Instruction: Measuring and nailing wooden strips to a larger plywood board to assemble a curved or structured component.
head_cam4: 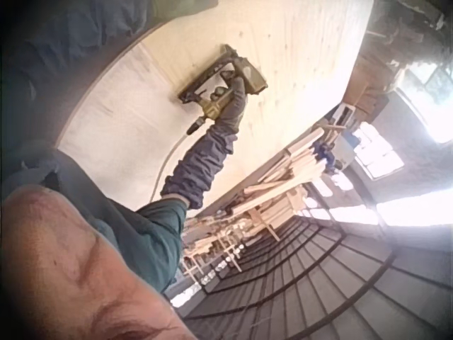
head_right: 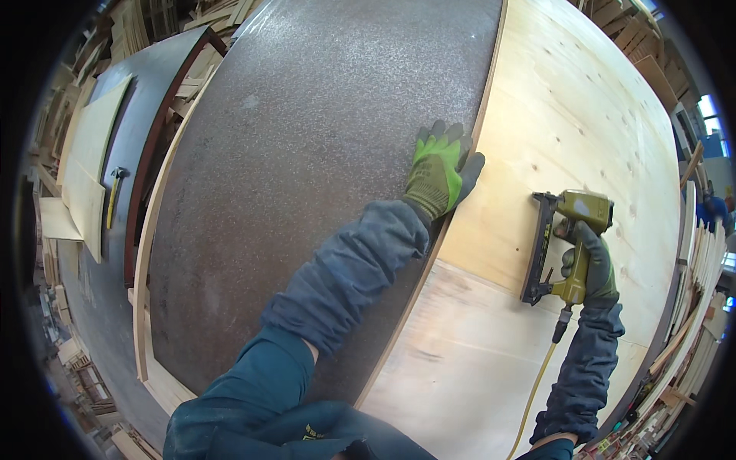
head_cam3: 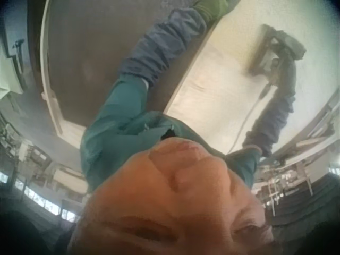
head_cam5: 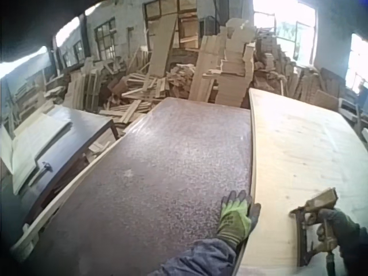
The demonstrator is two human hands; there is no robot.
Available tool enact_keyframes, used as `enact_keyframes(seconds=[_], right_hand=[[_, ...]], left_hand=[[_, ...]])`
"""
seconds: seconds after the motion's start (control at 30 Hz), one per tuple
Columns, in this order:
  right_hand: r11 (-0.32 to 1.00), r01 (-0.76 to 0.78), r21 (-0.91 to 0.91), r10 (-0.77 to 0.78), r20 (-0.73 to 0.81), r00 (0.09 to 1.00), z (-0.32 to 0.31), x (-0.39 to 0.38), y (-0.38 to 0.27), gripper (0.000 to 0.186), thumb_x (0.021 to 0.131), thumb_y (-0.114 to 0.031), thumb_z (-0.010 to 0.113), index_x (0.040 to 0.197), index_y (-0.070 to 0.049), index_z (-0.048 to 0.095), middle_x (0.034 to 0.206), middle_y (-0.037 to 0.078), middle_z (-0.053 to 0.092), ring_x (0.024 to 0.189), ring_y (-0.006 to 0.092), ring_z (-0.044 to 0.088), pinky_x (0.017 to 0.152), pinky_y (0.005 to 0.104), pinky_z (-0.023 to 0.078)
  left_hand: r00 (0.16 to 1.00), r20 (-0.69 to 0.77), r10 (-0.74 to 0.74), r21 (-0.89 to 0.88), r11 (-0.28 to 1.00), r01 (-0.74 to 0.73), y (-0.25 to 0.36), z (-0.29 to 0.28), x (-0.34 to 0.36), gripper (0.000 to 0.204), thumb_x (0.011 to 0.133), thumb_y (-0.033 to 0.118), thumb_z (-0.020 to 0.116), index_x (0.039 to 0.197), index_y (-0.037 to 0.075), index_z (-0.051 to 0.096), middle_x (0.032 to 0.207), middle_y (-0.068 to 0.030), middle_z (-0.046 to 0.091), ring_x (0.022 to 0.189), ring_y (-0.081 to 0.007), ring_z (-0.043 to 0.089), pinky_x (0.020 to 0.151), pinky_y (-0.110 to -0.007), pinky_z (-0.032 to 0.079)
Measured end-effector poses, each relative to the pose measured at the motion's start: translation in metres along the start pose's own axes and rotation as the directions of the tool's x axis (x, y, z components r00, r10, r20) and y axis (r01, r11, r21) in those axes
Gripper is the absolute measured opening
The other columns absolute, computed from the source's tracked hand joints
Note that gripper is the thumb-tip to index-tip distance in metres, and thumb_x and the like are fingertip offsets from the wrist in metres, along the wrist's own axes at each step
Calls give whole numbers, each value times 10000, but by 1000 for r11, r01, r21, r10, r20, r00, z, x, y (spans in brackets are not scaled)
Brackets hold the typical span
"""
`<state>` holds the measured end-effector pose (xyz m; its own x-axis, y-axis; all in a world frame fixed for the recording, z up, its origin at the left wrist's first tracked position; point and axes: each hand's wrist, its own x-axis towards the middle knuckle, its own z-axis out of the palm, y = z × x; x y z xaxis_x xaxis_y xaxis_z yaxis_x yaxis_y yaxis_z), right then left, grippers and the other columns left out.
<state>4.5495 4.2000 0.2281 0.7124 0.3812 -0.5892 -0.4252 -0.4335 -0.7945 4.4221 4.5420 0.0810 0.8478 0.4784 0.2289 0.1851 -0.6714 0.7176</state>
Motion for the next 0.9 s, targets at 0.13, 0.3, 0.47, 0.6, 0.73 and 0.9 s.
enact_keyframes(seconds=[0.13, 0.3, 0.47, 0.6, 0.73, 0.9], right_hand=[[997, -17, 74, 17, 7, 1000, -32, 3, 49, 571, 1133, -580, 729, 1386, -69, 720, 1141, 52, 809, 668, 94, 680, 557, 283, 579], [843, -244, -479, 61, -366, 929, -61, 17, 43, 676, 1045, -721, 783, 1154, -54, 784, 803, 79, 748, 715, 207, 755, 646, 415, 618], [208, 101, -973, -622, -52, 781, -10, -53, -3, 486, 1094, -506, 808, 1261, -50, 799, 879, 198, 786, 749, 362, 765, 706, 504, 575], [-138, 780, -610, -552, 701, 451, 194, -98, 7, 256, 960, -217, 807, 1187, -100, 787, 1259, 138, 766, 1201, 345, 733, 1055, 556, 586], [-198, 914, -354, -430, 869, 244, 222, -82, 104, 395, 1034, -489, 758, 1048, -99, 816, 1276, 190, 771, 1331, 444, 685, 1327, 669, 410], [-133, 954, -270, -350, 913, 209, 234, -74, 88, 451, 1082, -516, 712, 921, -109, 818, 1062, 144, 768, 1119, 382, 713, 1147, 595, 522]], left_hand=[[998, 64, 3, 135, 991, -12, 5, 15, -3, 673, 1138, 493, 615, 1575, -15, 686, 1743, -228, 566, 1675, -482, 408, 1446, -600, 184], [998, 62, 4, 130, 991, -12, 11, 20, -1, 664, 1138, 503, 602, 1568, 8, 704, 1781, -219, 539, 1701, -477, 383, 1449, -590, 178], [992, 125, -20, 185, 983, -4, 16, 2, 18, 638, 1121, 535, 622, 1504, 48, 777, 1691, -167, 619, 1655, -430, 449, 1443, -573, 203], [960, 277, -38, 226, 974, -26, 0, -50, 25, 644, 1095, 578, 668, 1458, 69, 819, 1625, -136, 661, 1607, -391, 492, 1427, -567, 246], [966, 257, 18, 110, 993, -47, 20, -13, 28, 621, 1070, 593, 692, 1436, 112, 832, 1713, -135, 618, 1627, -409, 470, 1425, -562, 254], [982, 181, -47, 180, 984, 14, 18, -13, 18, 598, 1069, 569, 683, 1447, 127, 819, 1694, -139, 643, 1626, -411, 491, 1416, -598, 254]])
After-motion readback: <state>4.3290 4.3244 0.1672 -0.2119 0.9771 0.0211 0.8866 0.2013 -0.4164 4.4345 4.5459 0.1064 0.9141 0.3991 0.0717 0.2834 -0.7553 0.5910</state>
